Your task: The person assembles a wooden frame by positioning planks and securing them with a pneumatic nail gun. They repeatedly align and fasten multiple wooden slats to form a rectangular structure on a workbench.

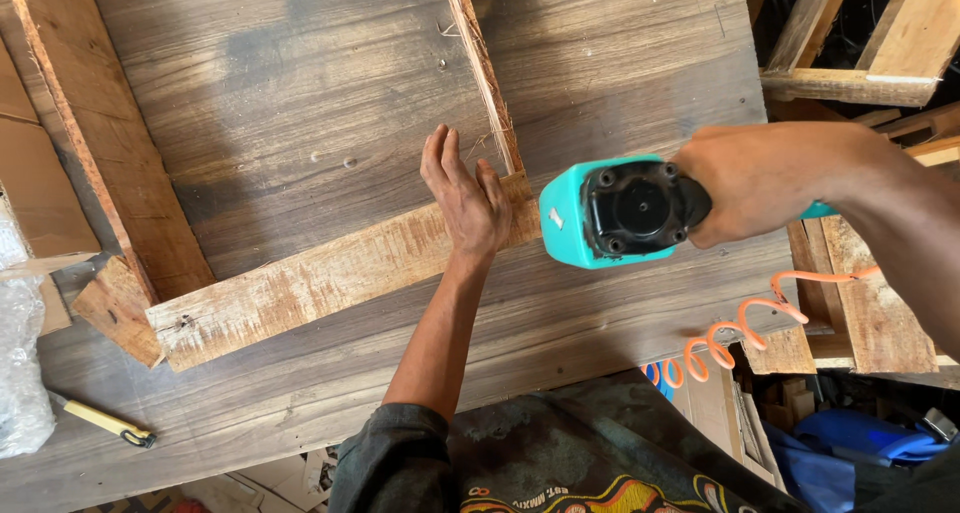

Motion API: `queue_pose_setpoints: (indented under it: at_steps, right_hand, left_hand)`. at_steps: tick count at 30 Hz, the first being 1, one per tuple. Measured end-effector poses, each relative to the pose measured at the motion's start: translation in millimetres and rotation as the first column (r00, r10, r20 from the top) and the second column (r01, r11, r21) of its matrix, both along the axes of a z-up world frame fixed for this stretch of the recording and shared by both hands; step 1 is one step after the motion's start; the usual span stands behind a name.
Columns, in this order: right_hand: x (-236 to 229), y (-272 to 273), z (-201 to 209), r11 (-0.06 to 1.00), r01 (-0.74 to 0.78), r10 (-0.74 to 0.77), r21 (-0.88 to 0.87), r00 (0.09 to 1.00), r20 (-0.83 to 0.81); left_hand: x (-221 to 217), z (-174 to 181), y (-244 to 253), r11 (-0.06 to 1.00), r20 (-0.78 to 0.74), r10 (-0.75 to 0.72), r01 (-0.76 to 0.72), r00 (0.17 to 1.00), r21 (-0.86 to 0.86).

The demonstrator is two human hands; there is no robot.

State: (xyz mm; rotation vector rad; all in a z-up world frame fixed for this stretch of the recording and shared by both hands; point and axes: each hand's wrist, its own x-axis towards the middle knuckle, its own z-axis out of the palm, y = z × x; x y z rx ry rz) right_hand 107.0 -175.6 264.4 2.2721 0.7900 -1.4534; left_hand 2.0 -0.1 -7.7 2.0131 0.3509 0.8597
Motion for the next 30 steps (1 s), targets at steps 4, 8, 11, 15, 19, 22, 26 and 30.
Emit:
queue_pose_setpoints:
  at_steps: [4, 8, 11, 15, 19, 22, 26, 30]
  right_hand:
    - [-3.3, 4.9, -6.0, 0.999, -0.035, 0.035, 0.002, 0.999, 0.038]
    - [-7.2, 16.0, -0.4, 0.997, -0.049, 0.052, -0.056, 0.997, 0.057]
    - [-12.8, 21.1, 1.9, 0.995, -0.049, 0.054, -0.086, 0.997, 0.057]
    - [-16.5, 22.5, 1.4, 0.989, -0.082, 0.087, -0.122, 0.996, 0.032]
    - [-14.1, 21.9, 0.0, 0.996, -0.019, 0.022, -0.084, 0.999, 0.039]
    - [-13.1, 17.4, -2.3, 0.994, -0.064, 0.067, -0.084, 0.997, 0.032]
    - [-13.5, 18.7, 8.7, 0.993, 0.087, -0.088, -0.084, 0.996, -0.001]
    - [2.9, 7.0, 7.4, 0.989, 0.143, -0.143, -0.035, 0.99, 0.011]
  left_hand:
    - [-0.8, -0.7, 0.2, 1.0, 0.013, 0.012, -0.013, 1.0, 0.011]
    - [0.0, -2.0, 0.4, 1.0, 0.021, 0.014, -0.015, 1.0, 0.008]
    - [-0.2, -3.6, -0.5, 1.0, 0.018, 0.019, -0.019, 1.0, 0.012]
    - [-0.6, -2.7, -0.2, 1.0, 0.027, 0.015, -0.015, 1.0, 0.013]
    - [-3.8, 2.3, 3.9, 0.999, 0.015, -0.02, 0.02, 1.0, 0.034]
    - [-1.9, 2.8, 1.1, 1.0, 0.001, -0.007, 0.007, 1.0, -0.001]
    - [-3.2, 6.0, 0.4, 1.0, -0.003, -0.017, 0.017, 1.0, -0.021]
    - [0.1, 0.8, 1.1, 1.0, -0.016, -0.017, 0.016, 1.0, -0.027]
